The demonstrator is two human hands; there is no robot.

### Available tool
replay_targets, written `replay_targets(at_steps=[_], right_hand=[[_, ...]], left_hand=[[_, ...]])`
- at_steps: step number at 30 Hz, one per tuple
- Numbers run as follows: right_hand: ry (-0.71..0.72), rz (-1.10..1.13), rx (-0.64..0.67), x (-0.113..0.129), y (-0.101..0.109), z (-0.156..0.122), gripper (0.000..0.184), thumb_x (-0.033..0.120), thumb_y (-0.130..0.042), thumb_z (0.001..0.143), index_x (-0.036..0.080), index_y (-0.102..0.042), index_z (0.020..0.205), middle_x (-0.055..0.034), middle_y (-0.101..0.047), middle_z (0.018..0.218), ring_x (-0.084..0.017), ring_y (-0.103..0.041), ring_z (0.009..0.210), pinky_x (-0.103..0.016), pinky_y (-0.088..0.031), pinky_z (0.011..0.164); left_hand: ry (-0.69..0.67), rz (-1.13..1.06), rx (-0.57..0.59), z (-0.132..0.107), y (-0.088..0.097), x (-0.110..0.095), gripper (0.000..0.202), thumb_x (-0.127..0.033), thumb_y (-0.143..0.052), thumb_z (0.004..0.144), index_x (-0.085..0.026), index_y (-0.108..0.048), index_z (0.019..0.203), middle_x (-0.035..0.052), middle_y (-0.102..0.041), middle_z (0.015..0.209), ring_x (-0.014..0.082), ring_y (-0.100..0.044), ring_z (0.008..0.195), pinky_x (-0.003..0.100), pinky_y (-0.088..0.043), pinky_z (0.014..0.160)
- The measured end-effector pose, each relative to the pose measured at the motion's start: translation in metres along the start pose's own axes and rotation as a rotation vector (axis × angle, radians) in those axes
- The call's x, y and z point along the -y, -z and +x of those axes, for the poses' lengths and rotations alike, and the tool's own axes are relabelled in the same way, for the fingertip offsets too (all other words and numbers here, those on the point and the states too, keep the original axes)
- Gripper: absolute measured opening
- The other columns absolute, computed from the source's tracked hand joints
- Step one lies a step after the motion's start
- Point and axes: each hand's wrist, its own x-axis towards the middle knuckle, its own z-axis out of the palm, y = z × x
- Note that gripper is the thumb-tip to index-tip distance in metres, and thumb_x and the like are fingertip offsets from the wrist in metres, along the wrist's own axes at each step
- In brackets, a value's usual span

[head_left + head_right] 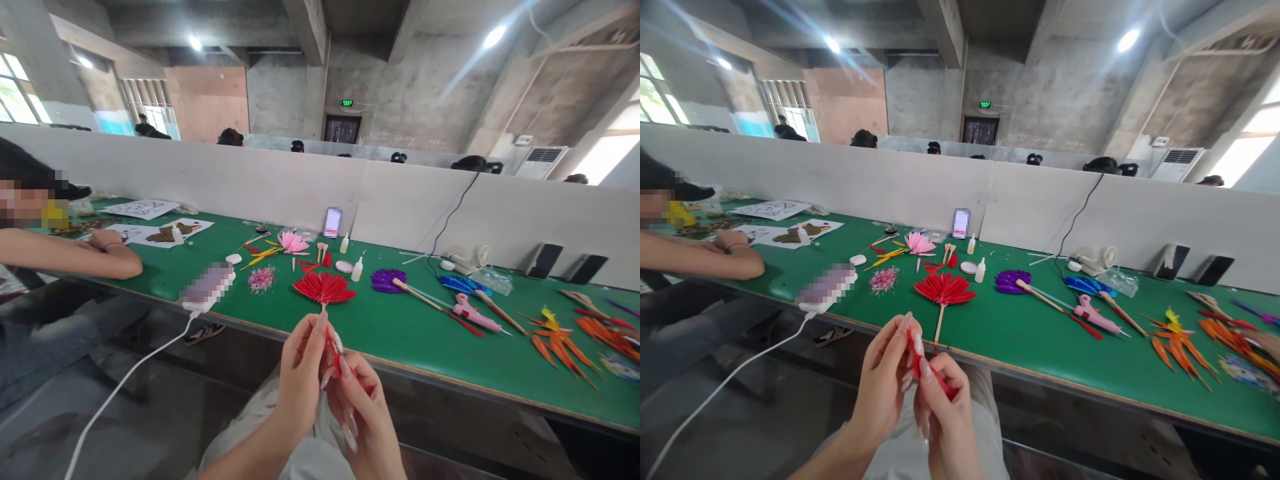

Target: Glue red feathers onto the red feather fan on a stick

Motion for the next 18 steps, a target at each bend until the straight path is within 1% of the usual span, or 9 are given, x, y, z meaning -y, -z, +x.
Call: replay_targets(at_steps=[4, 7, 9, 11, 13, 15, 16, 18], right_hand=[[-0.054, 0.113, -0.007, 0.0013, -0.0017, 0.0, 0.027, 0.037, -0.077, 0.064, 0.018, -0.059, 0.064, 0.0054, -0.043, 0.052, -0.003, -0.029, 0.044, -0.015, -0.027, 0.042], [-0.061, 0.141, 0.03, -0.0007, -0.0003, 0.0004, 0.023, 0.036, -0.076, 0.066, 0.018, -0.061, 0.066, 0.0054, -0.043, 0.053, -0.003, -0.026, 0.043, -0.015, -0.027, 0.042], [-0.053, 0.138, 0.037, -0.0017, 0.001, 0.0002, 0.022, 0.036, -0.075, 0.067, 0.018, -0.062, 0.066, 0.0046, -0.045, 0.056, -0.004, -0.028, 0.045, -0.015, -0.028, 0.044], [-0.05, 0.125, 0.027, -0.0017, 0.0018, -0.0001, 0.022, 0.036, -0.075, 0.067, 0.018, -0.063, 0.067, 0.0031, -0.048, 0.06, -0.004, -0.031, 0.047, -0.016, -0.03, 0.045], [-0.052, 0.113, 0.017, -0.0006, 0.0017, -0.0003, 0.022, 0.037, -0.075, 0.066, 0.018, -0.063, 0.068, 0.0028, -0.048, 0.06, -0.004, -0.031, 0.048, -0.016, -0.03, 0.045], [-0.055, 0.106, 0.007, 0.0009, 0.001, -0.0001, 0.024, 0.037, -0.076, 0.065, 0.018, -0.062, 0.067, 0.0038, -0.045, 0.057, -0.005, -0.029, 0.046, -0.016, -0.029, 0.044], [-0.054, 0.108, -0.002, 0.0016, 0.0006, 0.0001, 0.024, 0.037, -0.076, 0.065, 0.018, -0.062, 0.066, 0.0046, -0.043, 0.055, -0.005, -0.028, 0.046, -0.016, -0.029, 0.044], [-0.058, 0.114, -0.031, 0.0027, -0.0002, 0.0003, 0.025, 0.037, -0.077, 0.064, 0.018, -0.061, 0.064, 0.0057, -0.038, 0.052, -0.005, -0.028, 0.046, -0.016, -0.029, 0.044]], left_hand=[[0.008, -0.057, -0.044, -0.0005, -0.0051, -0.0018, 0.034, -0.042, -0.063, 0.079, -0.015, -0.049, 0.063, -0.0065, -0.039, 0.051, 0.002, -0.033, 0.044, 0.012, -0.03, 0.042], [0.091, -0.11, -0.056, 0.0004, -0.0077, -0.0043, 0.035, -0.04, -0.067, 0.074, -0.015, -0.048, 0.061, -0.0068, -0.039, 0.051, 0.0016, -0.031, 0.043, 0.011, -0.028, 0.04], [0.163, -0.121, -0.047, 0.0018, -0.008, -0.0065, 0.035, -0.038, -0.069, 0.071, -0.015, -0.046, 0.059, -0.0075, -0.037, 0.048, 0.0016, -0.028, 0.042, 0.012, -0.026, 0.039], [0.207, -0.099, -0.028, 0.0036, -0.0076, -0.0085, 0.036, -0.036, -0.069, 0.07, -0.015, -0.043, 0.057, -0.0079, -0.036, 0.046, 0.0018, -0.028, 0.04, 0.012, -0.025, 0.038], [0.225, -0.058, -0.01, 0.0056, -0.007, -0.0099, 0.035, -0.035, -0.067, 0.07, -0.016, -0.042, 0.056, -0.0076, -0.037, 0.044, 0.0022, -0.028, 0.038, 0.014, -0.023, 0.036], [0.212, 0.002, -0.001, 0.007, -0.0065, -0.0102, 0.033, -0.036, -0.065, 0.072, -0.016, -0.043, 0.056, -0.0073, -0.038, 0.043, 0.0025, -0.028, 0.037, 0.014, -0.022, 0.036], [0.184, 0.042, 0.001, 0.0074, -0.0061, -0.0097, 0.033, -0.037, -0.064, 0.073, -0.016, -0.044, 0.056, -0.0071, -0.038, 0.043, 0.0027, -0.029, 0.037, 0.015, -0.023, 0.036], [0.083, 0.153, 0.0, 0.0073, -0.0043, -0.0075, 0.035, -0.038, -0.061, 0.075, -0.016, -0.043, 0.055, -0.0066, -0.039, 0.044, 0.0035, -0.032, 0.039, 0.015, -0.026, 0.038]])
